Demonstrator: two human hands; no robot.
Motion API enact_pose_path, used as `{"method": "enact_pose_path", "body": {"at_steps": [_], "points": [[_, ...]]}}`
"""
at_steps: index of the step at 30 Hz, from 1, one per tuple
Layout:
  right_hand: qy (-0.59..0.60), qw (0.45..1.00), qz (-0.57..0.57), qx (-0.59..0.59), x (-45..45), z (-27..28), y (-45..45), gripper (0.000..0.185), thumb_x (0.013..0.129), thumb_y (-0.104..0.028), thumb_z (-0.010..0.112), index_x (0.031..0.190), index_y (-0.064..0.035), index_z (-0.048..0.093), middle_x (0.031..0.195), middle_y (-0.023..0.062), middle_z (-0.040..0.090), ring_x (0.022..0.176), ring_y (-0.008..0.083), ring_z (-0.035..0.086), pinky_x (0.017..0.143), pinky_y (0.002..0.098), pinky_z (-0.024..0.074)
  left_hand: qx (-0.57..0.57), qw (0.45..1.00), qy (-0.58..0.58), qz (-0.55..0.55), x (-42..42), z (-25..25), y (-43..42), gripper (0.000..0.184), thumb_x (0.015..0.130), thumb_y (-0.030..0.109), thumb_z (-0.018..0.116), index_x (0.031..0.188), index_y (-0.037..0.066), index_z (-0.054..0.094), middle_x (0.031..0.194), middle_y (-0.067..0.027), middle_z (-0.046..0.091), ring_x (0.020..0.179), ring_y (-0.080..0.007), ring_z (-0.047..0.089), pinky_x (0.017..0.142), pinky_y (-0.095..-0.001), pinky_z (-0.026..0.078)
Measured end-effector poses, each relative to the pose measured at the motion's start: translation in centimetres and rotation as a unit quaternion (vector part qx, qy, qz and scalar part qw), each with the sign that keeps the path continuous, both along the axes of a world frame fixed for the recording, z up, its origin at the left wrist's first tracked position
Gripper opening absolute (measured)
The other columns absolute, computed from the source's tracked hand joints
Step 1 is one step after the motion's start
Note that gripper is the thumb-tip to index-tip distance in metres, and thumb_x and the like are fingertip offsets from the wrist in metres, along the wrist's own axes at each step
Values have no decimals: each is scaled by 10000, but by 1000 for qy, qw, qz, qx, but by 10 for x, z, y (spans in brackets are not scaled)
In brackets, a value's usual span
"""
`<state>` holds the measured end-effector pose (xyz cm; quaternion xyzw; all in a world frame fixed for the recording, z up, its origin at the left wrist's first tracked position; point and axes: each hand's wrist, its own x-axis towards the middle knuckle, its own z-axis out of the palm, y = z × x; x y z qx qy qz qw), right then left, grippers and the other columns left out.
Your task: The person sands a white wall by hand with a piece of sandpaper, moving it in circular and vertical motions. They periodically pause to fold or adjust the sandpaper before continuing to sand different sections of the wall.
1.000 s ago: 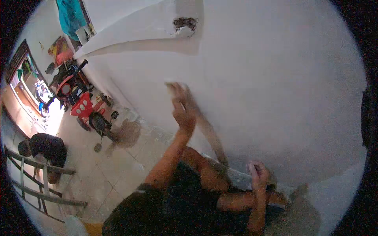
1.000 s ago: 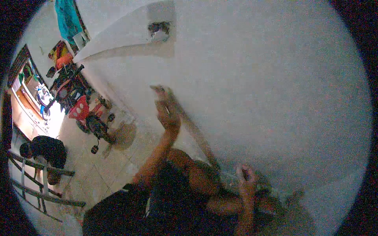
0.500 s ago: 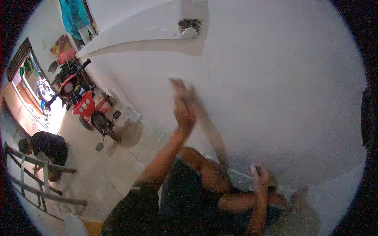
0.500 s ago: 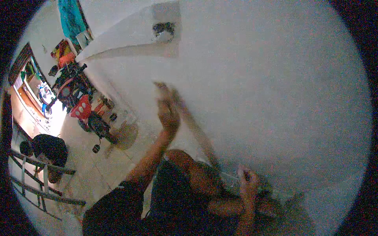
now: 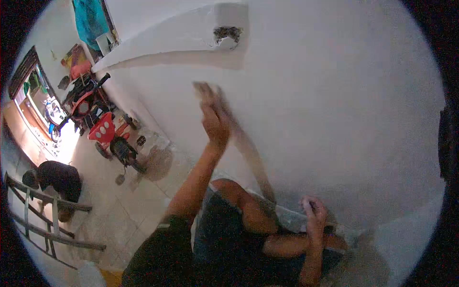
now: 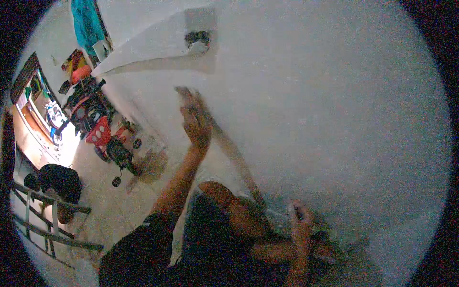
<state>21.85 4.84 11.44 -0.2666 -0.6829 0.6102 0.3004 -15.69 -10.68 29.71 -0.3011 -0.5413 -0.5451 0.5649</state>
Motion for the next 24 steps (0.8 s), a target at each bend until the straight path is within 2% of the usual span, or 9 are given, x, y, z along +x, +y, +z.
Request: {"method": "enact_pose_path", "body": {"at_steps": [4,6,9,12,13,16,18,20,24], "points": [[-23,999,-8,-42,-1,14,-5,226,959,-246,707,1069,-50,724,995,43,717,926,170,656,865,333,524,-93,992,-50,-73,30,-9,-13,293,1071,199,443,1257,-17,509,1164,-275,681,1056,-409,684,870,-463,532],[42,999,-8,-30,-1,13,-6,121,968,-123,677,1031,-20,691,910,67,713,824,151,660,762,316,534,61,941,-332,-6,16,48,-14,296,1060,195,469,1253,-26,508,1141,-268,682,1023,-421,687,850,-464,538],[32,999,-6,-2,-1,13,0,116,966,-106,678,1034,-12,689,916,82,716,817,153,662,757,315,540,-19,975,-214,59,15,61,3,287,1052,191,485,1232,-31,510,1093,-260,685,982,-432,691,833,-473,539],[2,1000,-26,-1,-5,16,-4,110,965,-89,673,1038,-7,686,911,89,717,807,157,665,744,314,545,-158,982,-102,15,61,-1,43,441,1055,170,455,1418,-77,416,1419,-296,535,1245,-427,588,996,-435,503],[4,1000,-28,-1,-4,22,-8,110,965,-89,673,1038,-7,686,911,89,717,807,157,665,744,314,545,-172,970,-75,-158,94,-7,49,536,1055,161,451,1513,-84,319,1576,-277,361,1399,-404,456,1108,-424,426],[21,996,5,-88,5,23,-11,123,969,-106,674,1038,-5,685,912,81,715,811,161,667,760,320,544,-290,952,-79,-49,84,-21,39,511,1067,173,434,1498,-88,345,1593,-278,324,1483,-366,343,1167,-422,369],[15,999,-44,-2,2,-18,6,127,971,-123,675,1038,-15,688,920,74,713,808,160,664,786,325,540,-210,968,-136,-8,-23,-66,9,441,1072,206,398,1450,-7,474,1419,-279,526,1250,-427,579,994,-465,497],[6,999,-36,-25,7,13,3,130,973,-131,675,1038,-20,691,929,69,713,815,160,661,799,326,537,-23,894,-448,-18,29,49,-11,356,1064,179,414,1348,2,537,1245,-239,627,1100,-414,644,878,-471,533],[49,999,-5,-6,3,10,5,137,979,-154,674,1041,-34,699,954,51,712,846,152,656,815,326,529,-42,951,-298,65,-7,22,-23,409,1077,231,399,1424,36,491,1325,-235,585,1144,-398,629,938,-451,512]]}}
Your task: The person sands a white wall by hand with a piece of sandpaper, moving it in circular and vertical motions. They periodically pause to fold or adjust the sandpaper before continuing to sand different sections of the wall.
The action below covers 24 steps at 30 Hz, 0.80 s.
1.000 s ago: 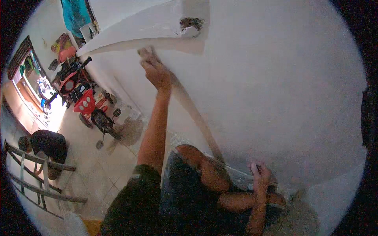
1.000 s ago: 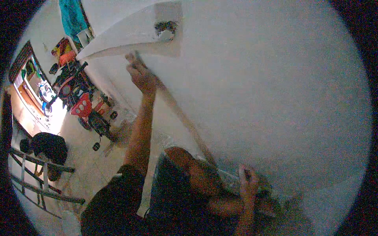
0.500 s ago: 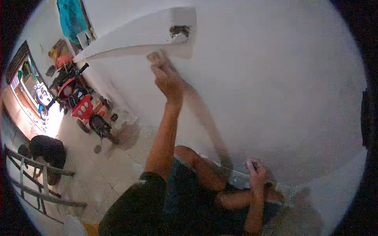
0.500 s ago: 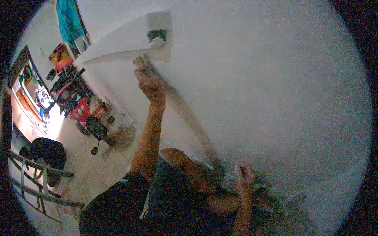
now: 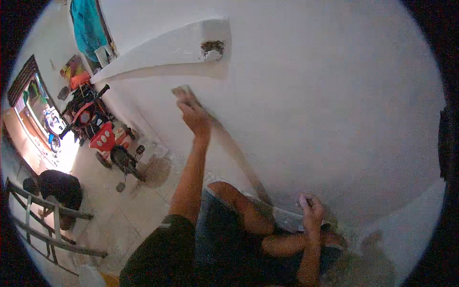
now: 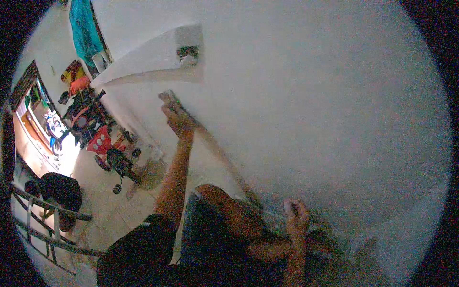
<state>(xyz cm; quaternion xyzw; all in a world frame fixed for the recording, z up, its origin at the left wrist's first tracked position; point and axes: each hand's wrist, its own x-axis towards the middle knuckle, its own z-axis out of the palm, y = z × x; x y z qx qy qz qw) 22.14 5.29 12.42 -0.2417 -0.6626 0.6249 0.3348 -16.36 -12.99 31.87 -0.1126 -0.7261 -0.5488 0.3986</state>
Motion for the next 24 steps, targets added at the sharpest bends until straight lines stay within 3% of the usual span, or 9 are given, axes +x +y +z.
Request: {"method": "enact_pose_path", "body": {"at_steps": [3,5,8,10,15,17,18,20,24], "points": [[-19,1000,18,6,-4,-15,0,146,987,-164,666,1042,-33,700,957,50,710,871,146,656,821,327,527,-122,971,175,-110,26,-82,32,531,1097,204,290,1591,10,267,1655,-176,267,1498,-333,330,1213,-391,261],[-16,1000,15,6,-5,-15,-2,149,986,-162,666,1040,-27,699,941,54,707,864,144,656,814,327,528,-182,937,200,-220,72,-98,38,519,1103,211,292,1567,-22,294,1630,-216,302,1513,-332,298,1220,-396,257],[-51,998,-7,-28,-2,13,-12,150,984,-156,668,1032,-17,698,908,55,700,840,138,651,800,321,527,-262,937,157,-166,28,-105,12,505,1103,249,359,1523,-32,377,1574,-242,393,1464,-356,384,1176,-407,339],[-89,994,-28,-60,0,19,-11,150,983,-153,669,1026,-13,699,892,52,696,823,135,647,791,315,526,-29,973,126,-193,-69,-134,-9,501,1085,277,456,1473,-40,428,1413,-312,535,1223,-403,619,880,-395,565],[-52,998,-6,19,-5,9,-4,165,981,-163,671,1029,-6,685,886,42,692,789,133,635,771,304,527,133,990,-51,22,-22,-43,-10,392,1074,307,493,1282,-10,594,1148,-188,676,953,-322,661,893,-407,515],[-66,998,-2,16,-6,3,-2,163,980,-161,670,1023,-5,687,890,43,692,786,134,630,752,298,520,-19,999,22,16,-2,-86,12,499,1076,258,472,1498,-5,421,1352,-246,577,968,-345,665,759,-413,550],[-83,996,0,12,-5,1,-3,161,980,-159,669,1016,-3,689,894,45,691,782,135,626,732,293,514,-33,992,104,-58,24,-99,23,441,1081,224,451,1445,-21,493,1529,-222,475,1424,-324,456,1157,-383,342],[-86,996,1,-4,-4,-1,-6,173,972,-184,681,1046,-30,700,949,52,704,846,150,640,795,314,526,-105,957,195,-185,66,-110,35,461,1082,130,389,1518,-14,357,1610,-261,312,1499,-425,295,1168,-449,337],[-72,996,-24,42,-3,-13,-2,172,977,-165,672,1021,-1,703,918,56,707,818,144,648,743,295,522,-85,970,183,-131,19,-113,4,268,1059,123,408,1258,-22,513,1450,-252,536,1268,-413,575,1016,-437,474]]}}
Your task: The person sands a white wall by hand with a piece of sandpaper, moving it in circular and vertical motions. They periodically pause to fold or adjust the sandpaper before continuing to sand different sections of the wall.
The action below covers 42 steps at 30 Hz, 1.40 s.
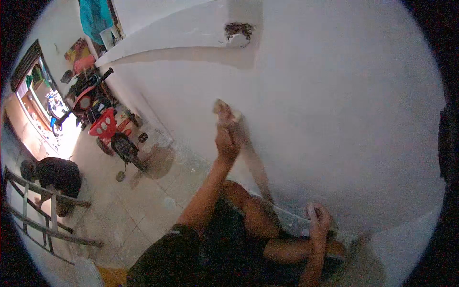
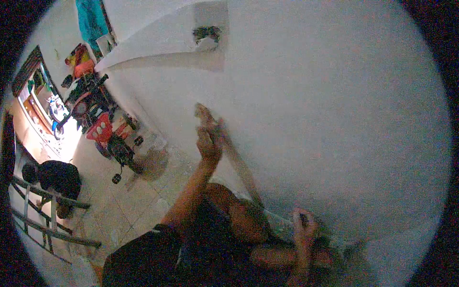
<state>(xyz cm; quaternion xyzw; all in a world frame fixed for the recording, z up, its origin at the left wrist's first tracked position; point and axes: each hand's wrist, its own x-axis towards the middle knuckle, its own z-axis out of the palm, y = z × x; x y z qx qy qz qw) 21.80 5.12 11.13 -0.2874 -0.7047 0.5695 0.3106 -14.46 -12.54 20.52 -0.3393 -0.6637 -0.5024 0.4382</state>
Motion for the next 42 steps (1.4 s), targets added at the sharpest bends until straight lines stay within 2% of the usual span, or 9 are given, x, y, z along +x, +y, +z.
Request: {"method": "enact_pose_path", "body": {"at_steps": [1,4,14,17,27,29,30,34,42], "points": [[-1,1000,2,-1,0,2,0,172,977,-165,672,1021,-1,703,918,56,707,818,144,648,743,295,522,108,967,-201,-113,-45,-20,-10,426,1107,332,379,1376,24,499,1315,-222,636,1042,-317,663,894,-395,505],[-4,1000,13,-11,4,6,3,179,977,-162,671,1047,0,697,940,63,714,864,160,673,774,306,543,98,971,-204,71,-46,47,-26,383,1101,351,400,1260,27,529,1192,-211,675,929,-317,661,832,-414,514],[-22,1000,9,-10,-3,-8,-1,174,983,-170,671,1054,-12,685,927,62,711,858,150,674,782,306,536,-44,998,53,-5,-11,-5,-6,388,1069,111,404,1429,-32,433,1562,-251,407,1373,-373,502,1090,-409,422],[-34,999,6,-16,-3,-3,0,152,981,-159,669,1031,-15,678,917,64,708,837,159,670,781,319,537,67,967,-214,123,-63,31,-35,289,1081,248,425,1175,-13,507,959,-228,691,849,-399,695,695,-444,542],[-30,999,26,2,-4,8,-11,139,984,-142,654,1045,-20,683,948,76,708,857,165,666,797,329,538,25,998,4,65,1,24,-13,266,1030,221,506,1202,19,480,1010,-259,689,879,-441,684,722,-465,536],[-35,999,21,-17,-2,8,-8,143,982,-138,655,1054,-17,683,961,77,708,866,167,669,798,327,539,134,977,-164,26,-69,15,-37,405,1095,266,407,1346,-21,543,1200,-212,667,980,-359,628,894,-426,491],[-36,998,17,-38,0,7,-7,149,981,-135,655,1063,-14,683,974,78,709,875,169,673,799,326,540,56,960,-156,224,-83,44,-47,278,1051,256,481,1128,-9,515,1005,-256,679,868,-408,684,733,-454,519],[-2,1000,6,13,1,6,0,161,976,-143,662,1061,-8,679,959,73,711,861,166,670,779,319,539,219,934,-236,158,-83,105,-50,337,1080,336,450,1022,8,497,864,-167,644,811,-307,638,767,-460,507],[5,999,24,-35,0,6,-10,159,982,-160,663,1052,-18,680,898,54,693,819,133,634,749,293,512,63,997,-23,49,-6,73,-16,341,1092,242,419,1300,-9,520,1358,-250,593,1133,-370,643,958,-423,488]]}}
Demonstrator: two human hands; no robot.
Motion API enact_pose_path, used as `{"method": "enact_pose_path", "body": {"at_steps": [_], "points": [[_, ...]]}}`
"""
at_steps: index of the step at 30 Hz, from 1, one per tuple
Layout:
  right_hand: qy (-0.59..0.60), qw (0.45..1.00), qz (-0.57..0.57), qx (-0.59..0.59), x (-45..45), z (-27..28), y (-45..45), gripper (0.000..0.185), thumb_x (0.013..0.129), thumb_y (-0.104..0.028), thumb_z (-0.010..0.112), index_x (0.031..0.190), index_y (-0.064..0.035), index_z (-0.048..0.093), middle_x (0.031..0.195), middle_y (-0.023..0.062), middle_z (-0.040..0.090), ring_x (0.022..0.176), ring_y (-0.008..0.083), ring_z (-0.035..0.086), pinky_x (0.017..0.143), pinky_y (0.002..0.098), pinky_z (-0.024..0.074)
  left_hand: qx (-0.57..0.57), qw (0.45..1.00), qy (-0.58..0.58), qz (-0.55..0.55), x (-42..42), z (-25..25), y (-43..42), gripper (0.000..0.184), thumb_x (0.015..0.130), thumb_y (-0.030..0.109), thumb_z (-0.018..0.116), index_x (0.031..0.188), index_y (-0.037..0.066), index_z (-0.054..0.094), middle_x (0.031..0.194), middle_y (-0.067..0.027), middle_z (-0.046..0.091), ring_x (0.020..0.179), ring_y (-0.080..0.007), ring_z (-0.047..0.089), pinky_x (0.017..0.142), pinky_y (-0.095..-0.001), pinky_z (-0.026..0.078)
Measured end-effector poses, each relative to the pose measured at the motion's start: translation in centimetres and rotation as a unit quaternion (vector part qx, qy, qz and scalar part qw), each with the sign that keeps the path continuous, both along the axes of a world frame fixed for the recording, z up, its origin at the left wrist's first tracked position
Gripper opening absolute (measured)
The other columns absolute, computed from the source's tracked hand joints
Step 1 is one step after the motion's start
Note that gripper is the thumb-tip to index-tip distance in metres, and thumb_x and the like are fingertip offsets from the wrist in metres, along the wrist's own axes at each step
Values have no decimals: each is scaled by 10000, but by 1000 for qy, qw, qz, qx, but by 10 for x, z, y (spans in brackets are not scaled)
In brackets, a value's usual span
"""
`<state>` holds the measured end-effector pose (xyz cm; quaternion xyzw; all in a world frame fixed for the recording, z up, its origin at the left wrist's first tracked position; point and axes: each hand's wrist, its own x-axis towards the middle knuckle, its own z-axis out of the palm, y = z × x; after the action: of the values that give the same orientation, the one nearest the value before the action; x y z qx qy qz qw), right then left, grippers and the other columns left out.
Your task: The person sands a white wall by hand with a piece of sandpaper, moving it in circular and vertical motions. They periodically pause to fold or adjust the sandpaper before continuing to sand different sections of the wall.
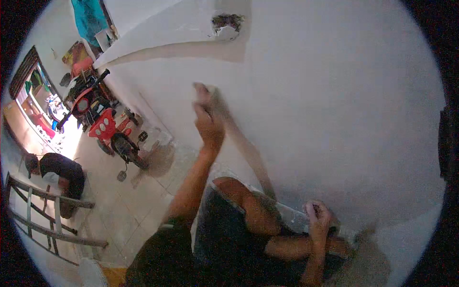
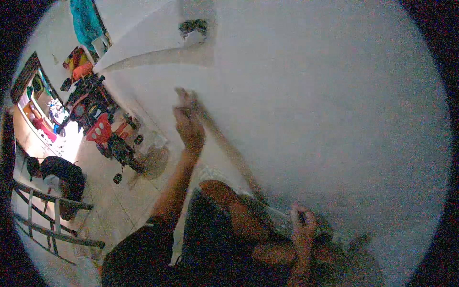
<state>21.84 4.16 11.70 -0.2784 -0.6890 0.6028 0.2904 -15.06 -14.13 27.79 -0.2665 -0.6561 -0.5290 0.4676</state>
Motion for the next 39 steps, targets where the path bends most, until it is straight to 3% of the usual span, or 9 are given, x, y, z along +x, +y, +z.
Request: {"method": "enact_pose_path", "body": {"at_steps": [7,12,18,23,24,26,30,32,39], "points": [[10,999,-28,34,1,7,4,156,987,-156,658,1050,-15,675,947,57,698,854,141,636,819,314,515,94,984,-116,101,-48,76,-7,263,1079,245,470,1105,-13,509,992,-262,682,907,-413,679,776,-457,520],[-31,999,-25,35,0,4,2,137,984,-146,663,1024,-16,680,929,47,694,858,138,638,824,304,518,-167,978,48,-115,55,-33,27,526,1056,59,405,1550,-71,277,1614,-272,296,1519,-360,278,1198,-408,277],[-12,999,-19,35,5,22,3,137,979,-145,671,1021,-15,689,900,51,697,830,142,648,800,306,525,90,990,-84,69,-41,81,11,310,1035,92,428,1305,-58,451,1230,-311,639,1115,-526,605,897,-503,513],[45,999,-20,-7,-2,34,-5,140,972,-141,678,1016,-8,688,887,52,691,829,142,644,783,311,525,35,988,58,136,-66,27,14,398,1097,374,395,1191,14,537,1034,-192,709,879,-382,668,781,-448,519],[30,999,-15,21,-1,35,-6,137,972,-137,678,1009,-5,686,878,52,689,825,142,642,776,313,525,-34,999,-5,-17,-20,4,18,331,1054,88,411,1366,-13,455,1529,-259,445,1322,-439,530,1015,-440,491],[23,999,-5,29,1,24,-3,134,971,-133,677,1012,-5,687,891,57,690,835,148,646,784,319,529,-186,978,93,-7,2,-37,13,523,1095,222,357,1586,47,314,1659,-135,292,1347,-292,508,984,-406,492],[41,999,-9,-19,2,27,-7,117,972,-122,672,1013,-14,692,937,58,691,861,148,648,799,314,526,156,923,-252,-246,-97,-41,-20,394,1082,286,439,1347,6,523,1244,-209,671,1083,-397,656,862,-448,527],[22,1000,-7,2,2,24,-2,118,972,-121,672,1021,-16,690,950,58,691,863,147,646,801,311,524,69,970,-222,68,-48,72,-25,264,1071,187,432,1219,-3,539,1220,-301,648,1135,-440,644,885,-478,528],[3,999,5,53,-6,0,4,127,971,-125,675,1037,-20,697,929,56,696,849,133,636,794,306,515,-13,1000,-4,-6,-12,-12,-6,243,1042,161,480,1235,15,503,1164,-284,659,959,-464,681,716,-463,538]]}}
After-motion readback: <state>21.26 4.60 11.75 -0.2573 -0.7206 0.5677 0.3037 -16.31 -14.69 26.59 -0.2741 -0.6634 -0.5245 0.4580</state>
